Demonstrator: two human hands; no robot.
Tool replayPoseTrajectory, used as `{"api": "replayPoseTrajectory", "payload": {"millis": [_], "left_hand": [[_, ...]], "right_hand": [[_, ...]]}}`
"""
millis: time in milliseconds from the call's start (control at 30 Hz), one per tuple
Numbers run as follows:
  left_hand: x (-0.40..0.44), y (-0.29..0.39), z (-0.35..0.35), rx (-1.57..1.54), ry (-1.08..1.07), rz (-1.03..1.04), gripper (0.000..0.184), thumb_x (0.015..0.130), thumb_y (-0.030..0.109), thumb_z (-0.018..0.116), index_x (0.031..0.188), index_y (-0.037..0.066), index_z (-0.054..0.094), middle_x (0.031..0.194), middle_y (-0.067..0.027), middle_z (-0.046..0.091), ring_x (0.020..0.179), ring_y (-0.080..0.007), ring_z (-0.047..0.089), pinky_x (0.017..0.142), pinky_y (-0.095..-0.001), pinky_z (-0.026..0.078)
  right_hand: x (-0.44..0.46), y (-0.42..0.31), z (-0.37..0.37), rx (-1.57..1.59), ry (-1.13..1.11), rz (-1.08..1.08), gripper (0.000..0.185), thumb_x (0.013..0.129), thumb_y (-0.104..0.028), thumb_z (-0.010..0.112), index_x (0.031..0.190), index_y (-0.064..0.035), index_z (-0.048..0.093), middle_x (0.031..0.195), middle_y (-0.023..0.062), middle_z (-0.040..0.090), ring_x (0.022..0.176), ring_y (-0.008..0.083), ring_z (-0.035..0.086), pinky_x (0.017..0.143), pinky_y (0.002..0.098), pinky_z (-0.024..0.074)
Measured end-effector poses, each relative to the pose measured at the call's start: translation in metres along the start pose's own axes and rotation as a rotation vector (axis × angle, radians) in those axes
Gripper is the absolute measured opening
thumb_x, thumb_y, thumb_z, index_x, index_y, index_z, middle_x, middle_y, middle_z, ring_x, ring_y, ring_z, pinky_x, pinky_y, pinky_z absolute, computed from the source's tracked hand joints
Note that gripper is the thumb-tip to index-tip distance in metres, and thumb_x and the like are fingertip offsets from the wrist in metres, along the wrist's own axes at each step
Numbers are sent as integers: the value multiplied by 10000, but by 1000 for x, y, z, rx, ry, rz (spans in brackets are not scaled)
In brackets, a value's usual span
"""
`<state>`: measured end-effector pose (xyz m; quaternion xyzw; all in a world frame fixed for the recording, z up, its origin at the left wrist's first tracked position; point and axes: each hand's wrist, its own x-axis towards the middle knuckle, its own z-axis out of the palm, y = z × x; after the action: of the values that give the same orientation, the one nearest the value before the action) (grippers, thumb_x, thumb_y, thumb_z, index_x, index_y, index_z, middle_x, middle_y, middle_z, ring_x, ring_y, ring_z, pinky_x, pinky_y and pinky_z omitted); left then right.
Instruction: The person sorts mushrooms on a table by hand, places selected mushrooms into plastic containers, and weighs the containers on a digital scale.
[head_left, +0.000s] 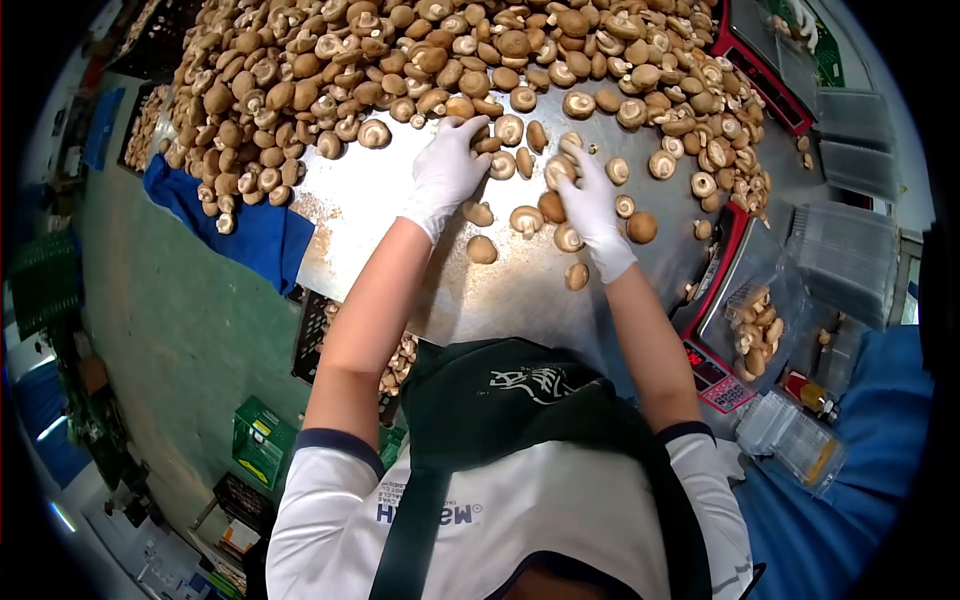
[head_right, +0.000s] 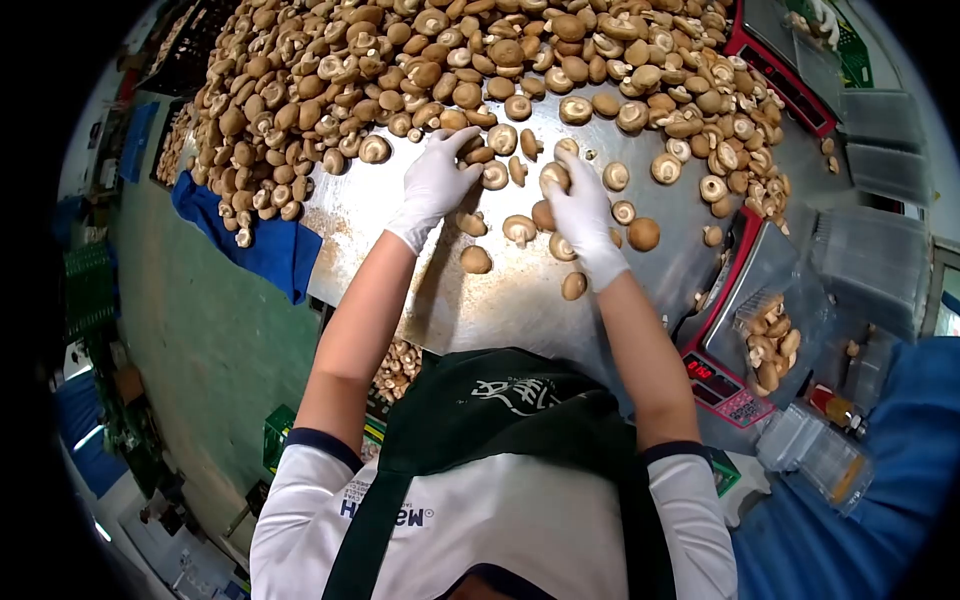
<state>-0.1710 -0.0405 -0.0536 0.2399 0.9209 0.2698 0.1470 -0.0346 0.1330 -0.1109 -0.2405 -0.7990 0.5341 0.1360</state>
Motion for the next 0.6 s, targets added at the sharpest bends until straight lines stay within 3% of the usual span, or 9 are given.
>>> {"api": "replayPoseTrajectory", "payload": {"millis": [100,133,200,267,333,400,467,533,600], "left_hand": [[11,-6,3,-47,13,56,533,786,251,760,1287,156,606,1226,-163,593,1087,-330,626,927,-386,508],[12,-9,0,-138,23,106,503,821,279,752,1270,103,611,1200,-151,623,1049,-281,646,909,-368,515],[6,-5,-7,-798,-132,-136,445,861,260,726,1240,49,625,1111,-136,656,960,-232,663,851,-343,528],[-11,2,-9,-1424,-110,-234,387,953,262,632,1187,-46,612,1047,-143,688,853,-182,673,733,-280,552],[-27,-4,-12,-1655,-249,-290,362,994,206,549,1259,-40,549,1143,-161,654,1002,-234,667,816,-312,574],[-42,-11,-7,-1632,-303,-399,379,1033,261,455,1250,-37,543,1145,-170,648,938,-240,677,754,-327,592],[-59,-6,0,-1797,-277,-531,396,1040,286,443,1261,-28,538,1140,-161,651,934,-233,678,753,-320,592],[-76,-10,11,-1754,-349,-517,490,1053,378,399,1352,-6,458,1227,-175,605,983,-220,662,784,-324,599],[-94,-16,22,-1698,-531,-430,537,1061,414,341,1406,7,402,1283,-181,571,1046,-248,653,842,-352,601]], "right_hand": [[-10,-25,-36,314,76,59,369,950,-56,558,1319,-48,583,1188,68,621,1047,149,611,891,275,507],[-11,-31,-45,573,54,168,373,974,-109,525,1338,-33,554,1172,71,621,1040,157,608,898,303,506],[-11,-41,-59,1057,62,308,405,1012,-200,471,1366,-6,502,1151,78,620,1020,171,602,913,351,498],[-10,-46,-60,1227,49,356,386,1025,-254,456,1311,-1,512,1098,79,615,992,196,593,944,381,476],[-10,-42,-61,1265,-43,336,352,1030,-263,458,1248,-3,553,1053,67,611,969,196,589,944,372,474],[-12,-45,-52,1010,-144,210,315,1022,-247,481,1162,1,616,912,43,598,876,154,586,879,318,479],[-19,-57,-36,600,-175,104,320,993,-218,547,1223,-3,610,859,26,572,793,123,581,783,275,490],[-38,-76,-15,360,-278,115,346,923,-167,663,1251,-58,636,882,12,601,727,91,566,658,234,484],[-59,-94,-3,88,-341,110,336,917,-164,672,1235,-59,644,915,39,642,743,98,582,685,245,494]]}}
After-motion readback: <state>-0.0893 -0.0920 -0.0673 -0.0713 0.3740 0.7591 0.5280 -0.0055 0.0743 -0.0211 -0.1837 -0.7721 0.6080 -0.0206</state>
